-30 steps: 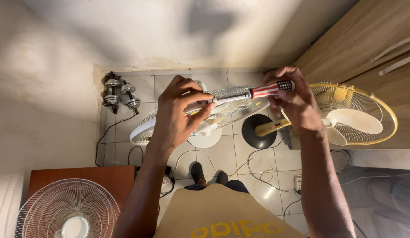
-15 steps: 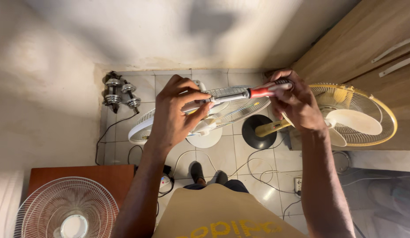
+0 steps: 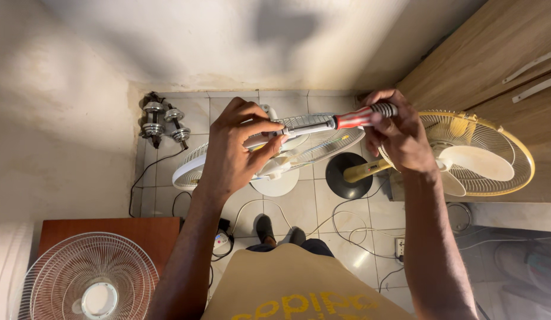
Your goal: The person uses a screwdriver to unscrew the front cap of a pedestal fan, removes the front grille and fan blades, then reattaches the grille and tightens its screws to reassemble the fan.
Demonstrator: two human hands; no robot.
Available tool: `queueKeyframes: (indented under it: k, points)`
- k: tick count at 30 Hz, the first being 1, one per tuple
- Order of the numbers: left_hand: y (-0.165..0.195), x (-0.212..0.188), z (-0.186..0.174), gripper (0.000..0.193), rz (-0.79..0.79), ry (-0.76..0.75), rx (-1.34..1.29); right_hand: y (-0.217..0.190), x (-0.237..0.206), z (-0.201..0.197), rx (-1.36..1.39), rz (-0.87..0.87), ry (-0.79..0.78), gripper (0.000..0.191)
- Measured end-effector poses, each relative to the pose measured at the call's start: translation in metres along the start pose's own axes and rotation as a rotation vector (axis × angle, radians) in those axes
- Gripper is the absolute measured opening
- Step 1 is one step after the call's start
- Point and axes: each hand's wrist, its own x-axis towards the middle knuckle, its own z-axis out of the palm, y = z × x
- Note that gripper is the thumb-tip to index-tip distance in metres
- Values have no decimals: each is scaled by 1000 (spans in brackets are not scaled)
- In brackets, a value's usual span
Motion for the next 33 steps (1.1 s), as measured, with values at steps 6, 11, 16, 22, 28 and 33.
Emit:
queueKeyframes:
  k: [6,11,16,22,28,33]
  points:
    - [0,-1,0,17,19,-3,6,-4,4,2,-89,3,3,28]
    - [-1,-1,0,16,24,-1,-14,-5,2,2,-110,50,100,31]
    - [-2,-1,0,16,18,6,-4,-5,4,1,-117,28,52,27]
    - [-1,-1,0,16,29,10,-8,-6,7,4,-24,12,29,23]
    - [-2,0,-3,16,21,-5,-1,-4,2,4,80,-36,-7,26]
    - [-2,0,-2,17,24,2,9,-1,1,6,55,1,45,21]
